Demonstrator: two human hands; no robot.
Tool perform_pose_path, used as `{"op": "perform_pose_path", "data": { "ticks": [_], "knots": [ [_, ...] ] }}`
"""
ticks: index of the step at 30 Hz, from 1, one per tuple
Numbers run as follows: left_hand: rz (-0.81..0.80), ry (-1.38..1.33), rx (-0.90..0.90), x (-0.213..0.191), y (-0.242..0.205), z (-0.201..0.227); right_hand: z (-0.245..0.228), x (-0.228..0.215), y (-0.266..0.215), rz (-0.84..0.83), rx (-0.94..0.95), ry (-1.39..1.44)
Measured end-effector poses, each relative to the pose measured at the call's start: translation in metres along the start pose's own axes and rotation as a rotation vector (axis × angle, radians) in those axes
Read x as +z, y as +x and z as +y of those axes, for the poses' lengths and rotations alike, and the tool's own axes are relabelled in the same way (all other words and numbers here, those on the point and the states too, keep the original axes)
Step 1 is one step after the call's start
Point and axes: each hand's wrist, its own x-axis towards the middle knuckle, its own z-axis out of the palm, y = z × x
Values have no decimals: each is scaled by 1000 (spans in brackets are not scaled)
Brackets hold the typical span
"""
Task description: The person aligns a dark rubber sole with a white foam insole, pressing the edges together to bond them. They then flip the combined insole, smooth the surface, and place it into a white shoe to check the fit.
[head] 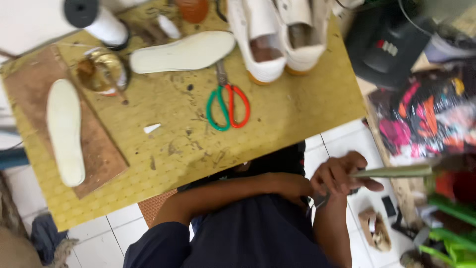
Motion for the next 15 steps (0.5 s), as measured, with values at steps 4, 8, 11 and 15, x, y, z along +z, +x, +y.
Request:
{"op": "perform_pose_path", "data": {
  "ticks": [4, 8, 11, 15],
  "knots": [
    [-9, 34, 35, -5, -6, 15, 0, 12, 0, 61, -13, -81],
    [8, 15, -48, -24, -14, 16, -23, 28, -8, 117, -101, -202],
    [70, -47, -38, -39, -20, 28, -51, 48, -30, 78, -260, -295],
    [285, -153, 130, -67, -21, 63, -87, 77, -87, 20, -580, -296]
  ]
}}
